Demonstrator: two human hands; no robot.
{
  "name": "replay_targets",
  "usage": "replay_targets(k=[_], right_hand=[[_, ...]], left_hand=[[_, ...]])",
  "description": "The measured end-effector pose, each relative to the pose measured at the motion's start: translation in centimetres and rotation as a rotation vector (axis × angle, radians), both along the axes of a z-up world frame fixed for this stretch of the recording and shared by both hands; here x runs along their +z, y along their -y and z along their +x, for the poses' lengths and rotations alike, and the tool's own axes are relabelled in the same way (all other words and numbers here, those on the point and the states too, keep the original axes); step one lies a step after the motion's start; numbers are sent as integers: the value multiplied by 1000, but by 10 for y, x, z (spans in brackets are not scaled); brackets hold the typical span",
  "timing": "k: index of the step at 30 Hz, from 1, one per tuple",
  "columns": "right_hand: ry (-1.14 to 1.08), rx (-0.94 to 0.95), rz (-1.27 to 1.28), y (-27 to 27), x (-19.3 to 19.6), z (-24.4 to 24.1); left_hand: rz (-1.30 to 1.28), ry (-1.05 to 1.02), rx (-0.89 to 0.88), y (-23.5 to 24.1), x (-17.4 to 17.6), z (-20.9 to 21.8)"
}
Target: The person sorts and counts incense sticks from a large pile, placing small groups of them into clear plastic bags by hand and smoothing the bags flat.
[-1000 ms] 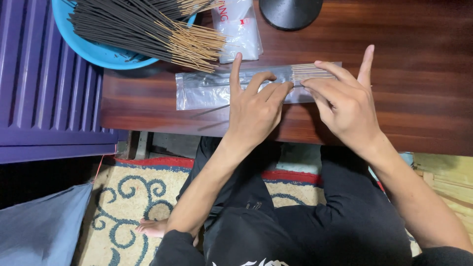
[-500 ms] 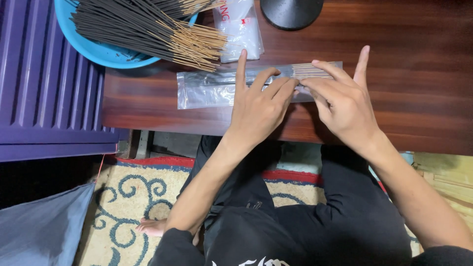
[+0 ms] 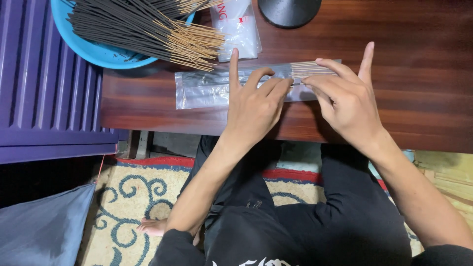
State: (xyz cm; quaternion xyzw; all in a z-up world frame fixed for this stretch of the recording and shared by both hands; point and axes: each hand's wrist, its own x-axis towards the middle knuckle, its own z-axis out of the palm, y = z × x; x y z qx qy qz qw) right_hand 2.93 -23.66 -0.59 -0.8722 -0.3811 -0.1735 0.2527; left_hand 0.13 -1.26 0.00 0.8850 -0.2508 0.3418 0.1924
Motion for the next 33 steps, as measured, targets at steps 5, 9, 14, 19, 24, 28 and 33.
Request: replay_targets(k=[5,9,14,19,24,28,33], right_hand=[[22,-6,-14,-2,3,0],[29,-39,-10,8,-3,3],[18,-15,11,-1,5,-4],[-12,-39,12,4,0,-1],[15,-19,45,2,0,-4],[16,-12,34,2,4,-5],[-15,-53,26,10,5,-5]], left_hand=[[-24,21,-25,2,-3,2],[-14,1,-18,1,0,0],[-34,24,-35,8,-1,1],[-35,11,-25,5,-1,1],[-25,6,6,6,1,1],[3,-26,-30,9,5,2],[-33,59,-65,21,-1,9]])
